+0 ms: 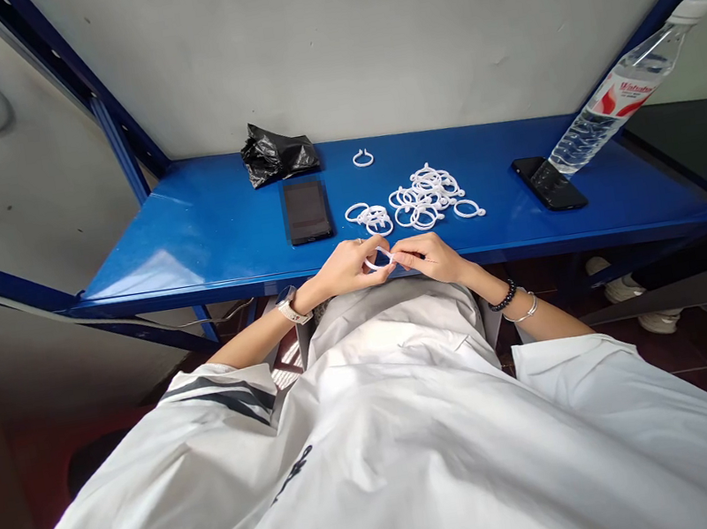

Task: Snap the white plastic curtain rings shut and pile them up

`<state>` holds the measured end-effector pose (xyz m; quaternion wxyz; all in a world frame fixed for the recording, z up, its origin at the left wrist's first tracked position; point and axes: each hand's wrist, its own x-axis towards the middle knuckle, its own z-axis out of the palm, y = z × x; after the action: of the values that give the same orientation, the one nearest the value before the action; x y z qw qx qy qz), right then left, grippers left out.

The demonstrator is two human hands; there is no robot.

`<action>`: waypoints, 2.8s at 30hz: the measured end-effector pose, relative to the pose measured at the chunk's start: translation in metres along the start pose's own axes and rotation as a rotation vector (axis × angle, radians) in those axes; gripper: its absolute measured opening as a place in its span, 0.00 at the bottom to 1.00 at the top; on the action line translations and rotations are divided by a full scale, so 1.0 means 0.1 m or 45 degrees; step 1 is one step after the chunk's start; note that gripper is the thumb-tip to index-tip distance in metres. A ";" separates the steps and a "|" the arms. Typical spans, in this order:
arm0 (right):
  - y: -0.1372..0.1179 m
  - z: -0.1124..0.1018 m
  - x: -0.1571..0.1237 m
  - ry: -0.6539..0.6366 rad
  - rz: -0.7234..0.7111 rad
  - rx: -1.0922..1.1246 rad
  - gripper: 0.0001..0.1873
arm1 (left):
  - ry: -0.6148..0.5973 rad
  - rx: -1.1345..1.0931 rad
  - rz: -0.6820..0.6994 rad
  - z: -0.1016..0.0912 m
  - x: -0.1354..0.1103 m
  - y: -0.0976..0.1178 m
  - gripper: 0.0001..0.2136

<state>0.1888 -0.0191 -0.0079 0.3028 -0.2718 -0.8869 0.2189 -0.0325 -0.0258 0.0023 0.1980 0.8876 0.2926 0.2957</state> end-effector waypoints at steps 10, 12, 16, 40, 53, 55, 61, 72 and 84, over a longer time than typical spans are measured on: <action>0.00 -0.03 0.02 -0.058 0.057 0.084 0.20 | 0.003 0.048 0.045 0.01 0.00 -0.01 0.14; 0.00 -0.03 0.02 -0.069 0.064 0.095 0.20 | 0.006 0.054 0.052 0.01 0.00 -0.01 0.14; -0.01 -0.03 0.02 -0.073 0.083 0.093 0.20 | 0.008 0.052 0.056 0.01 -0.01 -0.02 0.14; -0.07 0.02 0.01 0.055 0.192 0.201 0.11 | 0.017 0.097 0.070 0.05 -0.01 -0.07 0.20; -0.08 0.01 0.02 0.068 0.165 0.213 0.10 | -0.007 0.154 0.086 0.03 0.00 -0.07 0.21; -0.09 0.01 0.02 0.070 0.180 0.213 0.10 | 0.008 0.184 0.102 0.04 0.00 -0.07 0.22; -0.09 0.01 0.01 0.069 0.197 0.226 0.10 | 0.015 0.209 0.108 0.05 0.01 -0.08 0.24; -0.08 0.00 0.00 0.090 0.176 0.325 0.11 | -0.017 0.170 0.055 0.02 0.01 -0.06 0.26; -0.08 0.01 0.00 0.099 0.169 0.342 0.11 | -0.024 0.181 0.047 0.03 0.01 -0.06 0.26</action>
<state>0.1858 -0.0253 -0.0039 0.3553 -0.2951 -0.8173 0.3446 -0.0326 -0.0210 -0.0028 0.1319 0.9073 0.2947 0.2694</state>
